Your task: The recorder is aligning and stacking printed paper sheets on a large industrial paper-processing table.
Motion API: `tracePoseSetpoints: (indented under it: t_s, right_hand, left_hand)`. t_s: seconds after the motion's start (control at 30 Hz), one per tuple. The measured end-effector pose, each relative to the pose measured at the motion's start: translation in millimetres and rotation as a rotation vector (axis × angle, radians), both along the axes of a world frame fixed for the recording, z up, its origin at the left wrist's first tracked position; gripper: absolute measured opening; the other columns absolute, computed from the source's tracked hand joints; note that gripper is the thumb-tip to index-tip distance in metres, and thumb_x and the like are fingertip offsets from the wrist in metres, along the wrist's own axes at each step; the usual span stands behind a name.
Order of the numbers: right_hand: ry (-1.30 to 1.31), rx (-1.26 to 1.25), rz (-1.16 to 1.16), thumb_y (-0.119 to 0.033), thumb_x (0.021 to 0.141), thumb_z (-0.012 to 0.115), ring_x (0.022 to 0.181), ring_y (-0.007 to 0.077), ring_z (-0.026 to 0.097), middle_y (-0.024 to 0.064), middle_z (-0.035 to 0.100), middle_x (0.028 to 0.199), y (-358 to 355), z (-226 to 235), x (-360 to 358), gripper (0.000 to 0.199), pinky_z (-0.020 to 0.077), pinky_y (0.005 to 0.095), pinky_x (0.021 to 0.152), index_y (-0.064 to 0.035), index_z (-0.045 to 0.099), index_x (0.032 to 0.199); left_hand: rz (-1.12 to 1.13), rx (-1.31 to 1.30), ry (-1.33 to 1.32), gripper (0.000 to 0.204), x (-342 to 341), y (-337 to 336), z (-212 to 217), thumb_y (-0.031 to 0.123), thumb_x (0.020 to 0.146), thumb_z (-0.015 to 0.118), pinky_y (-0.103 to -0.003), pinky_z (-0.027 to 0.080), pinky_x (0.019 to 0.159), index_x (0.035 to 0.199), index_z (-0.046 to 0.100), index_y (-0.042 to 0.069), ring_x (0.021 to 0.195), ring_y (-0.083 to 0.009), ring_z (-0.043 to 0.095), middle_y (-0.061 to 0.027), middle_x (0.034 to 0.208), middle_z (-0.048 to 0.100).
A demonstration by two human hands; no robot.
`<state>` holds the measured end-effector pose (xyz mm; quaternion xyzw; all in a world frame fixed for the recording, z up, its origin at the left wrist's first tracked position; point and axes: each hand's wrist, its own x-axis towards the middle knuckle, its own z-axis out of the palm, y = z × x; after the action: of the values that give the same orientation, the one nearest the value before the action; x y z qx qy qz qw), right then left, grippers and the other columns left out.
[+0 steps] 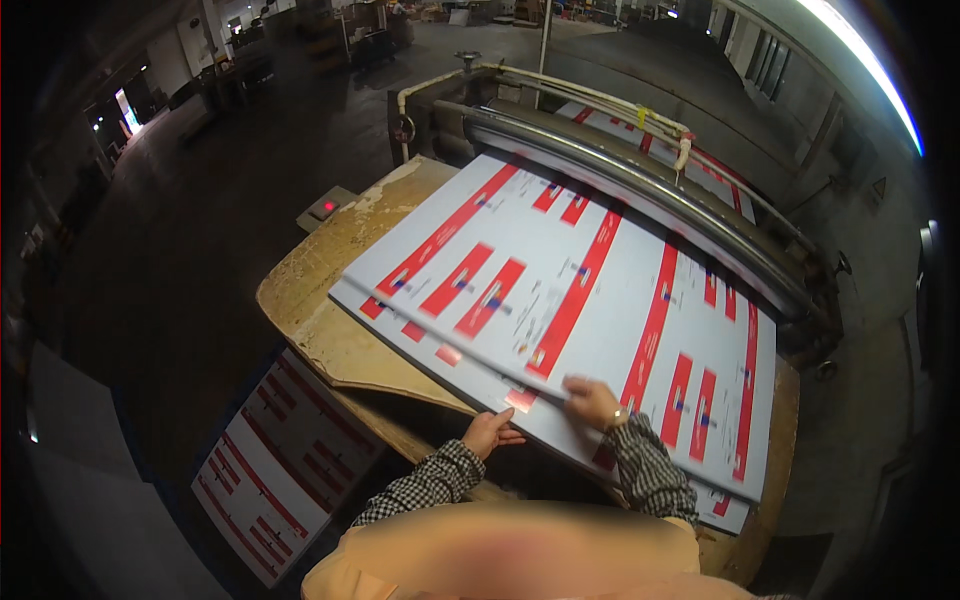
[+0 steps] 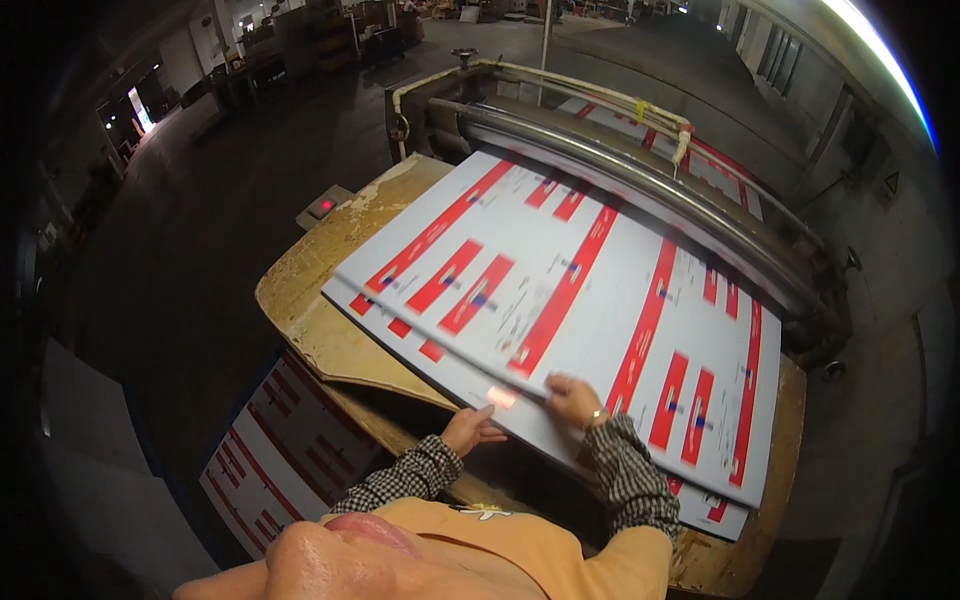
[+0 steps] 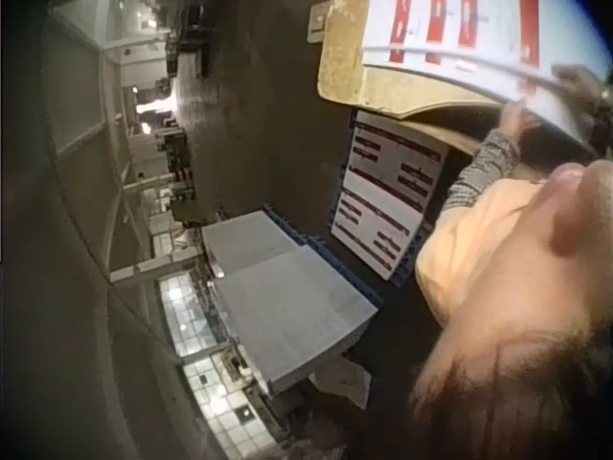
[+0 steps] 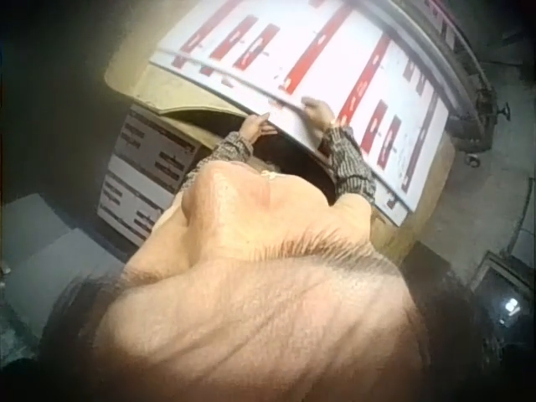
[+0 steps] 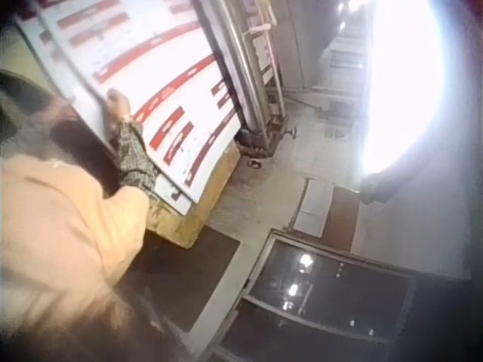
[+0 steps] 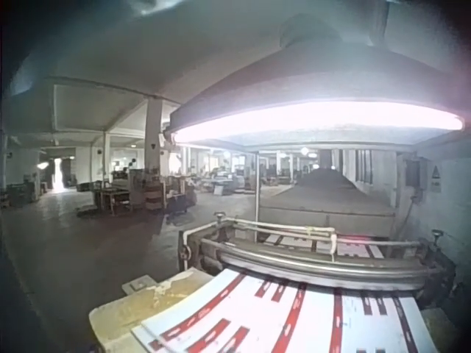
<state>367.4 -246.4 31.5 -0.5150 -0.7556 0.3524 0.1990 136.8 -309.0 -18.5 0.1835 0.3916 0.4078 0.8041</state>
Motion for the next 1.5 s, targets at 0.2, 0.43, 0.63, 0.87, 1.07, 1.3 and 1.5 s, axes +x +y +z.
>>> tracePoseSetpoints:
  t_s: [0.2,0.43,0.63,0.87,1.07,1.3,1.5]
  right_hand:
    - [-0.321,0.086,0.100,-0.034,0.064,0.072,0.123,0.0389,0.031,0.0242,0.040,0.127,-6,-20,-19,0.071,0.0298,0.0437,0.099,-0.0021,0.045,0.122]
    - [-0.346,-0.027,0.259,-0.028,0.063,0.070,0.125,0.0401,0.026,0.0253,0.030,0.133,-40,11,-11,0.071,0.0260,0.0470,0.100,-0.0032,0.043,0.123]
    - [0.099,-0.159,0.084,-0.010,0.074,0.054,0.095,0.0257,0.059,0.0180,0.058,0.108,-30,91,-2,0.033,0.0461,0.0312,0.084,0.0030,0.057,0.104]
    - [0.185,-0.105,0.081,-0.010,0.073,0.058,0.106,0.0286,0.053,0.0184,0.055,0.113,-52,36,-5,0.032,0.0419,0.0321,0.091,0.0041,0.058,0.101]
    - [0.057,-0.012,0.203,-0.011,0.071,0.056,0.103,0.0315,0.054,0.0171,0.057,0.109,-49,21,-13,0.029,0.0427,0.0334,0.089,-0.0001,0.060,0.098]
    - [-0.210,0.082,-0.201,-0.023,0.069,0.066,0.115,0.0324,0.043,0.0194,0.053,0.115,23,-8,-5,0.045,0.0335,0.0336,0.098,-0.0012,0.057,0.108]
    - [-0.456,0.016,0.167,-0.042,0.055,0.076,0.127,0.0429,0.019,0.0273,0.022,0.136,-41,-3,-39,0.094,0.0180,0.0545,0.101,-0.0052,0.033,0.131]
  left_hand:
    - [0.005,-0.008,-0.023,0.029,-5,-1,-5,0.021,0.085,0.053,-0.038,0.052,0.075,0.095,0.051,-0.007,0.077,-0.0232,0.062,-0.0166,0.093,0.060]
    - [-0.080,0.103,-0.081,0.028,-8,-4,6,0.011,0.083,0.054,-0.039,0.050,0.081,0.103,0.052,-0.007,0.090,-0.0253,0.060,-0.0163,0.098,0.060]
    - [-0.007,-0.027,0.004,0.038,-5,-3,0,0.016,0.087,0.042,-0.048,0.044,0.088,0.116,0.043,-0.007,0.103,-0.0329,0.053,-0.0210,0.112,0.052]
    - [0.013,0.031,0.053,0.035,0,-2,-7,0.013,0.087,0.037,-0.047,0.047,0.085,0.113,0.044,-0.009,0.101,-0.0324,0.054,-0.0225,0.108,0.054]
    - [0.066,0.036,0.095,0.026,-18,-2,-72,0.011,0.087,0.041,-0.040,0.052,0.077,0.100,0.049,-0.011,0.085,-0.0271,0.061,-0.0188,0.094,0.059]
    - [0.017,0.025,0.019,0.032,-1,1,2,0.025,0.089,0.048,-0.038,0.053,0.073,0.095,0.050,-0.007,0.078,-0.0234,0.061,-0.0152,0.088,0.060]
    - [0.002,0.068,-0.036,0.032,-4,-4,2,0.017,0.085,0.051,-0.037,0.050,0.079,0.105,0.050,-0.008,0.087,-0.0254,0.061,-0.0174,0.098,0.059]
